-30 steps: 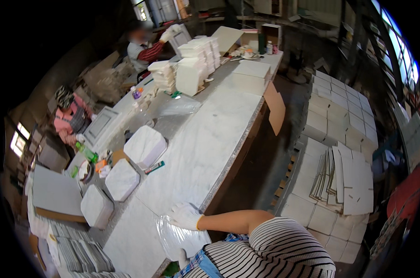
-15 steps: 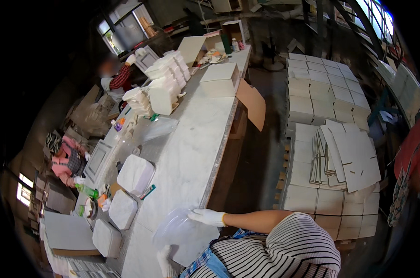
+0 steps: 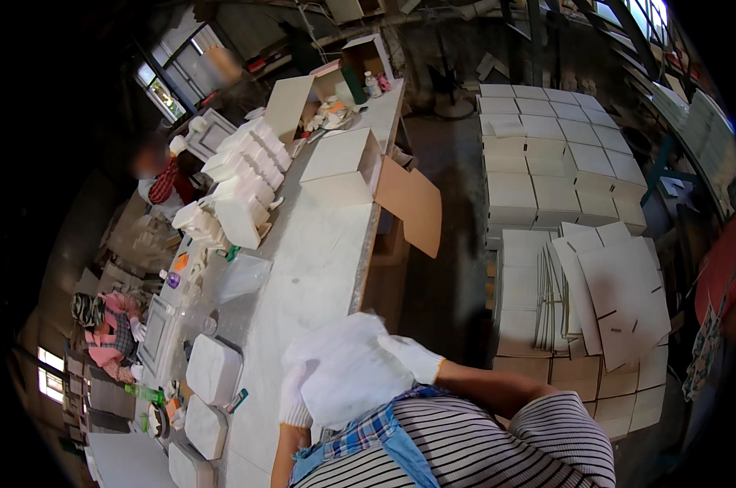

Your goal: The person wraps white rectangular blocks in clear plastic bags. They pick up a block, place it into a plastic bag, and fold the edges to seal it. The wrapped items are then placed into a cardboard box. The process is repeated for multiple items.

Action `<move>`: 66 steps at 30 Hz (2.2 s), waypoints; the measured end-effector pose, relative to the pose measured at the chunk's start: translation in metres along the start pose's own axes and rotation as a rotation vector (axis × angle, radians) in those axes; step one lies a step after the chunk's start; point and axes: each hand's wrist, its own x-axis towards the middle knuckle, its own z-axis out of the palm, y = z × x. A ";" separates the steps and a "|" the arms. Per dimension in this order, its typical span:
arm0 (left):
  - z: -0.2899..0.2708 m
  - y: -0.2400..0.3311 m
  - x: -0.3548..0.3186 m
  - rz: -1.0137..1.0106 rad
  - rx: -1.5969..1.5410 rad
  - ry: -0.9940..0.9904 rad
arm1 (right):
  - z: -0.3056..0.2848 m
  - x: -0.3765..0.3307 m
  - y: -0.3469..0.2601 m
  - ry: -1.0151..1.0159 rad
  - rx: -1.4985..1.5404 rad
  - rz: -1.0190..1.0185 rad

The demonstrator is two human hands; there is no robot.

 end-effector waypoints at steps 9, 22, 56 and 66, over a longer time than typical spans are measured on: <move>0.127 0.001 0.114 -0.195 0.045 -0.193 | -0.083 0.005 -0.075 0.264 0.155 -0.229; 0.243 0.024 0.252 -0.328 -0.132 -0.646 | -0.147 0.091 -0.191 0.492 0.358 -0.506; 0.350 -0.004 0.407 -0.294 -0.154 -0.113 | -0.183 0.381 -0.341 0.419 0.070 -0.307; 0.405 0.043 0.402 1.041 1.243 -0.057 | -0.188 0.386 -0.401 0.082 -0.720 -0.114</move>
